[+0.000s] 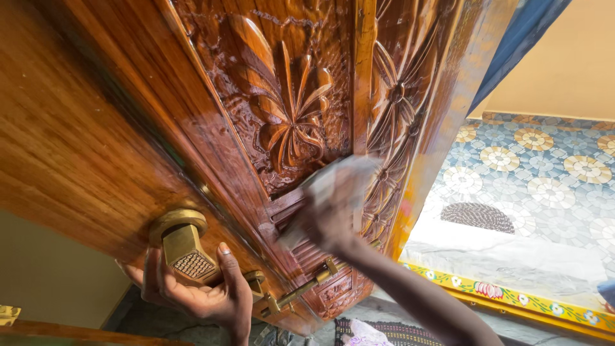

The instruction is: The person wipes the surface of a carved wooden door using a cloth. They clean the door's panels, carvings, and the area around the handle and lock.

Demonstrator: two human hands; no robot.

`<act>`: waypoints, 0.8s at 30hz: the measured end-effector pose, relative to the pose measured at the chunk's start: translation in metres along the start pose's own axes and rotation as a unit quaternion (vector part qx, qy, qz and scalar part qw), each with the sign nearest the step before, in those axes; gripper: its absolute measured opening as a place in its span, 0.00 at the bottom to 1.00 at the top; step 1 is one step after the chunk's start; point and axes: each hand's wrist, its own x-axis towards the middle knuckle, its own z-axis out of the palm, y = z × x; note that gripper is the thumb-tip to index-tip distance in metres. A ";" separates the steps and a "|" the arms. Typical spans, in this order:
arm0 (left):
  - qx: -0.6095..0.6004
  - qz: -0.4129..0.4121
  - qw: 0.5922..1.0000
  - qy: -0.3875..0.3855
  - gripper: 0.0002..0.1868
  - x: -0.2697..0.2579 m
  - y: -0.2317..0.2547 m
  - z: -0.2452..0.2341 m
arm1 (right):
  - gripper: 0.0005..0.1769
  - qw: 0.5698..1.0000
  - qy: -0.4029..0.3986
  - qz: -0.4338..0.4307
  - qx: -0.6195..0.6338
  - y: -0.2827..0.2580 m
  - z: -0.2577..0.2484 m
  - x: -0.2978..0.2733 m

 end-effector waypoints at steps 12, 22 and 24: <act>0.041 0.007 0.999 -0.018 0.33 0.001 0.000 -0.008 | 0.37 0.889 0.019 -0.458 -0.020 0.019 -0.005 0.041; 0.028 0.008 1.000 -0.011 0.33 0.003 -0.002 -0.007 | 0.38 0.970 0.161 -0.180 0.028 -0.009 -0.053 0.152; 0.029 0.013 0.999 -0.019 0.33 0.003 -0.005 -0.008 | 0.37 0.963 0.137 -0.227 0.055 -0.041 -0.044 0.135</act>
